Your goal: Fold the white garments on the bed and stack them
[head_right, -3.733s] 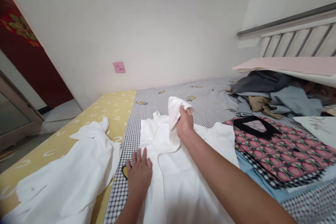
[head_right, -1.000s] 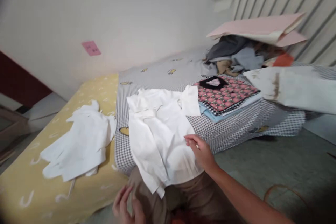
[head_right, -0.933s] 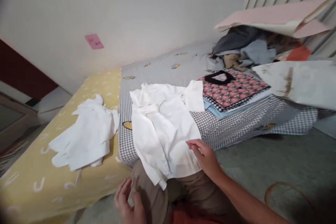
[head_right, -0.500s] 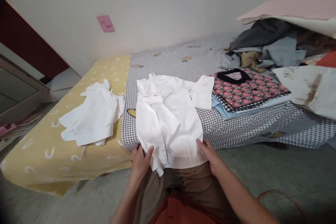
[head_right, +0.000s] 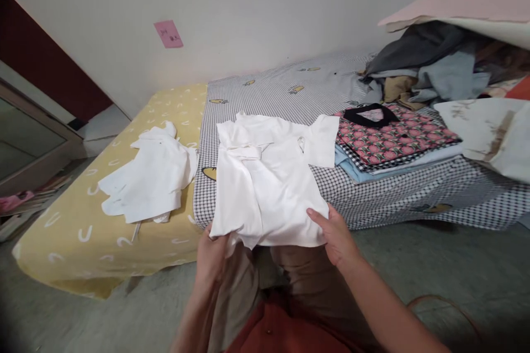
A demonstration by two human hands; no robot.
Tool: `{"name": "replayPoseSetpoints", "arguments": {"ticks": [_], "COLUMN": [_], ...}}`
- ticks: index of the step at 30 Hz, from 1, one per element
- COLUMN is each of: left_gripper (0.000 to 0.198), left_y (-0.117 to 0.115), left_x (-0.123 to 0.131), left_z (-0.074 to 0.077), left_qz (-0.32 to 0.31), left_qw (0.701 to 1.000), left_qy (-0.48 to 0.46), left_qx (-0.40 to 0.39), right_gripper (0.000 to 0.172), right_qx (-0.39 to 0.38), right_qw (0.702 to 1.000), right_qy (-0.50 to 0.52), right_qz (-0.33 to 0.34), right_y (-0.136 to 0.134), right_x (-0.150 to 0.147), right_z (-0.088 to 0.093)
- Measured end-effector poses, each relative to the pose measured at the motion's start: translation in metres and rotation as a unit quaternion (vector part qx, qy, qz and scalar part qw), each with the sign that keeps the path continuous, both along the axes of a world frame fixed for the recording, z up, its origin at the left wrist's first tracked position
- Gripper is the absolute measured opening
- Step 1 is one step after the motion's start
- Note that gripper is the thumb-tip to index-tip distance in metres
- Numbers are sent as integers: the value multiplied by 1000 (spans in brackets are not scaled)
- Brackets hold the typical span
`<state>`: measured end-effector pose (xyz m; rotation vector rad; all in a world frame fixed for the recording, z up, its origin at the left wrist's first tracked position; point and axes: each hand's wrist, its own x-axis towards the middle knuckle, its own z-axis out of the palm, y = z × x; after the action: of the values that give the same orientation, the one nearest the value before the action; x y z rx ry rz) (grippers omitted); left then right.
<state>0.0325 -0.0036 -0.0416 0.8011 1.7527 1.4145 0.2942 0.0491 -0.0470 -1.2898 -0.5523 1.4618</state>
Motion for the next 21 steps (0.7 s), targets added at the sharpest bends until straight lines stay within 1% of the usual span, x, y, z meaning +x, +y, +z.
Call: {"name": "replayPoseSetpoints", "arguments": {"ticks": [1, 3, 5, 6, 8, 10, 13, 15, 17, 19, 20, 21], "left_gripper": [39, 47, 53, 55, 55, 54, 57, 58, 59, 66, 70, 74], "left_y": [0, -1, -2, -3, -5, -9, -19, -26, -32, -37, -39, -41], "left_x": [-2, -7, -12, -15, -20, -23, -28, -32, -37, -39, -39, -38], "left_z": [6, 14, 14, 11, 1, -12, -32, -46, -55, -59, -58, -54], "left_qz": [2, -20, -47, -53, -51, -45, -39, -26, -17, -25, -31, -29], "left_qw": [999, 995, 991, 990, 992, 995, 997, 997, 996, 995, 994, 992], "left_qy": [-38, -95, -125, -125, -95, -45, 19, 32, 23, 11, 22, 55], "left_qx": [5, -5, -32, -46, -70, -78, -65, -66, -80, -95, -105, -112], "right_gripper": [51, 44, 39, 39, 40, 42, 44, 43, 43, 43, 43, 43], "right_qx": [-1, -9, -26, -39, -69, -96, -114, -114, -111, -107, -106, -104], "right_qw": [1000, 1000, 1000, 999, 997, 993, 988, 987, 986, 987, 988, 988], "right_qy": [3, 6, 6, 6, -7, -37, -75, -77, -72, -68, -66, -64], "right_qz": [-1, -1, 6, 13, 34, 52, 74, 88, 100, 100, 96, 91], "right_y": [0, -1, -1, -2, -6, -11, -20, -24, -25, -25, -25, -26], "right_x": [0, 1, 5, 8, 13, 18, 25, 28, 31, 32, 32, 32], "right_z": [7, 18, 23, 22, 16, 4, -14, -24, -30, -33, -33, -34]}}
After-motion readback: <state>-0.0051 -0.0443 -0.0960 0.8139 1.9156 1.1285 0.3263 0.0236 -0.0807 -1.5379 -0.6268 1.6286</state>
